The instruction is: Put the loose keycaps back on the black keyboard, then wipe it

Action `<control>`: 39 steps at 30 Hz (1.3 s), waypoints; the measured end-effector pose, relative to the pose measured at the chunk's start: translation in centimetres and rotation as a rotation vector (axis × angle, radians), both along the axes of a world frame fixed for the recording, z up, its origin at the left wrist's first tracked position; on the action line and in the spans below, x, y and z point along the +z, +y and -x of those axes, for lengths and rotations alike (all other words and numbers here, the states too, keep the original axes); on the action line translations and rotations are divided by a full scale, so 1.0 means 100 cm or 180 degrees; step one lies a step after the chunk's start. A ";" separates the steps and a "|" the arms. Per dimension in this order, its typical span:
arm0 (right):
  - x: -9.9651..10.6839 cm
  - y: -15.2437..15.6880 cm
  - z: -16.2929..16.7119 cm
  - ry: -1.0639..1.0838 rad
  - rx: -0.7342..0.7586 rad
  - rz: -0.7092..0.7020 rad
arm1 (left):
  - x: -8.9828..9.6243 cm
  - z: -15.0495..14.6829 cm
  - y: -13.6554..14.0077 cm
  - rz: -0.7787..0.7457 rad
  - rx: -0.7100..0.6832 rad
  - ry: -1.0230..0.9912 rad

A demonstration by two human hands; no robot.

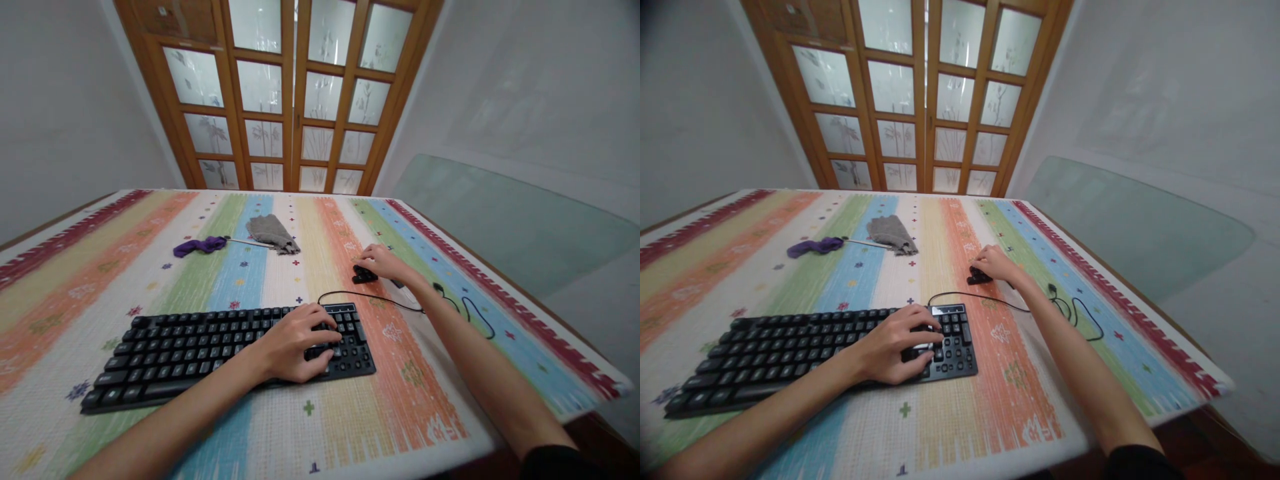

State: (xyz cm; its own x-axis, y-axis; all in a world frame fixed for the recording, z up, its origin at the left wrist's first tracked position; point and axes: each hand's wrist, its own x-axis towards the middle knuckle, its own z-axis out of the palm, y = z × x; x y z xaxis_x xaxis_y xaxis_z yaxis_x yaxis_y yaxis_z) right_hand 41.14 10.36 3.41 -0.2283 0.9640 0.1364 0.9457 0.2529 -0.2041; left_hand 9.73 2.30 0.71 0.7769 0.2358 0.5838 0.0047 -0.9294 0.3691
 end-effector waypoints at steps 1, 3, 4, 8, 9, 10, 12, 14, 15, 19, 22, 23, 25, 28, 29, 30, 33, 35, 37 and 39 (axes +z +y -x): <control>-0.001 0.002 0.000 -0.0017 0.0016 0.0049 | 0.000 0.000 0.000 -0.0011 -0.0003 -0.0016; -0.003 0.006 0.001 -0.0048 0.0037 0.0125 | 0.000 0.000 0.000 -0.0028 -0.0012 -0.0049; -0.004 0.008 0.001 -0.0061 0.0041 0.0156 | 0.000 0.000 0.000 -0.0032 -0.0013 -0.0065; -0.006 0.012 0.003 -0.0087 0.0068 0.0275 | -0.001 0.000 0.000 -0.0034 0.0002 -0.0086; -0.006 0.013 0.003 -0.0085 0.0075 0.0297 | -0.001 0.000 0.000 -0.0030 0.0006 -0.0073; -0.007 0.013 0.004 -0.0081 0.0078 0.0312 | -0.001 0.000 0.000 -0.0024 0.0010 -0.0064; -0.008 0.014 0.006 -0.0066 0.0061 0.0318 | -0.001 0.000 0.000 -0.0010 0.0011 -0.0044; -0.009 0.016 0.008 -0.0038 0.0023 0.0300 | -0.001 0.000 0.000 -0.0004 0.0010 -0.0035; -0.009 0.016 0.009 -0.0014 0.0003 0.0280 | -0.001 0.000 0.000 -0.0004 0.0010 -0.0038; -0.003 0.011 0.013 0.0159 -0.0086 0.0022 | 0.000 0.000 0.000 0.0000 0.0010 -0.0022; 0.007 -0.007 0.020 0.0311 -0.0041 -0.0167 | 0.000 0.000 0.000 0.0040 0.0043 0.0041; 0.010 -0.017 0.024 0.0379 0.0042 -0.0173 | 0.000 0.000 0.000 0.0051 0.0062 0.0051; 0.015 -0.042 0.036 0.0525 0.0267 -0.0122 | 0.000 0.000 0.000 0.0050 0.0090 0.0042; 0.017 -0.084 0.056 0.1094 0.0874 0.0091 | 0.000 0.000 0.000 -0.0003 0.0089 0.0001; 0.016 -0.097 0.062 0.1159 0.1011 0.0126 | 0.000 0.000 0.000 -0.0025 0.0085 0.0000; 0.015 -0.109 0.068 0.1186 0.1123 0.0168 | 0.000 0.000 0.000 -0.0044 0.0082 0.0007; 0.011 -0.136 0.080 0.1184 0.1213 0.0313 | 0.001 -0.001 0.000 -0.0073 0.0071 0.0031; 0.007 -0.145 0.083 0.1105 0.1188 0.0332 | 0.002 -0.001 0.000 -0.0083 0.0057 0.0031; 0.003 -0.148 0.084 0.1030 0.1172 0.0291 | 0.003 -0.001 0.000 -0.0109 0.0038 0.0061; -0.001 -0.149 0.084 0.1004 0.1167 0.0215 | 0.005 0.000 0.000 -0.0151 0.0016 0.0137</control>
